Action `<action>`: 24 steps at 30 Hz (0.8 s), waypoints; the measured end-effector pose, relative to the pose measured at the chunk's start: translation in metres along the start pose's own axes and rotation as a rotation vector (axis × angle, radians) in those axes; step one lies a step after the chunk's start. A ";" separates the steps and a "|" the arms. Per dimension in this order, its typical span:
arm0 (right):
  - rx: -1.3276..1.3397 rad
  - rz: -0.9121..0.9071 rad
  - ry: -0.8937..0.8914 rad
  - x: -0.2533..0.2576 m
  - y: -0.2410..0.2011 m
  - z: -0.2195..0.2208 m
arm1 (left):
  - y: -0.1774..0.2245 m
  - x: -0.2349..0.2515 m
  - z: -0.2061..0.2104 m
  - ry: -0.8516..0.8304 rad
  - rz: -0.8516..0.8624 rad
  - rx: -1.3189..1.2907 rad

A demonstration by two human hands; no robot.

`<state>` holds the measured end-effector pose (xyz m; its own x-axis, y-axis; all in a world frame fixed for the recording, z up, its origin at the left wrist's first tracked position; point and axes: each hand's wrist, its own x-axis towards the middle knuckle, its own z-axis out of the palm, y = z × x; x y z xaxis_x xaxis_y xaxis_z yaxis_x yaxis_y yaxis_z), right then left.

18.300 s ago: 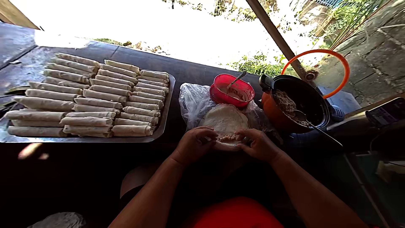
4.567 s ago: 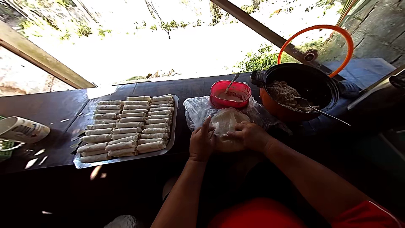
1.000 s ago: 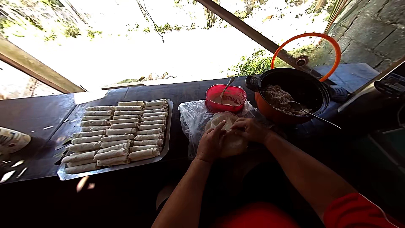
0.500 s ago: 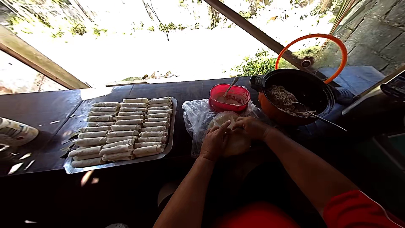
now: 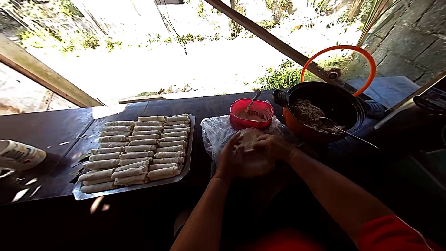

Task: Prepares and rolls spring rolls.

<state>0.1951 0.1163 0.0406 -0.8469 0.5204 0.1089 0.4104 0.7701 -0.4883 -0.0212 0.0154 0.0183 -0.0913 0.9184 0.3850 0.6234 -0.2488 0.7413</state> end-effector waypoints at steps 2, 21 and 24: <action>-0.004 0.004 -0.005 0.000 0.001 0.001 | -0.003 0.010 -0.016 -0.025 -0.055 0.085; 0.022 0.037 -0.059 0.004 0.000 0.000 | 0.029 0.074 -0.025 -0.642 -0.008 0.400; 0.031 0.052 -0.103 0.008 -0.007 -0.007 | 0.022 0.074 -0.021 -0.628 -0.025 0.343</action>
<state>0.1882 0.1178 0.0509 -0.8559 0.5171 -0.0060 0.4450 0.7305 -0.5180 -0.0307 0.0716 0.0743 0.2911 0.9519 -0.0960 0.8457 -0.2091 0.4910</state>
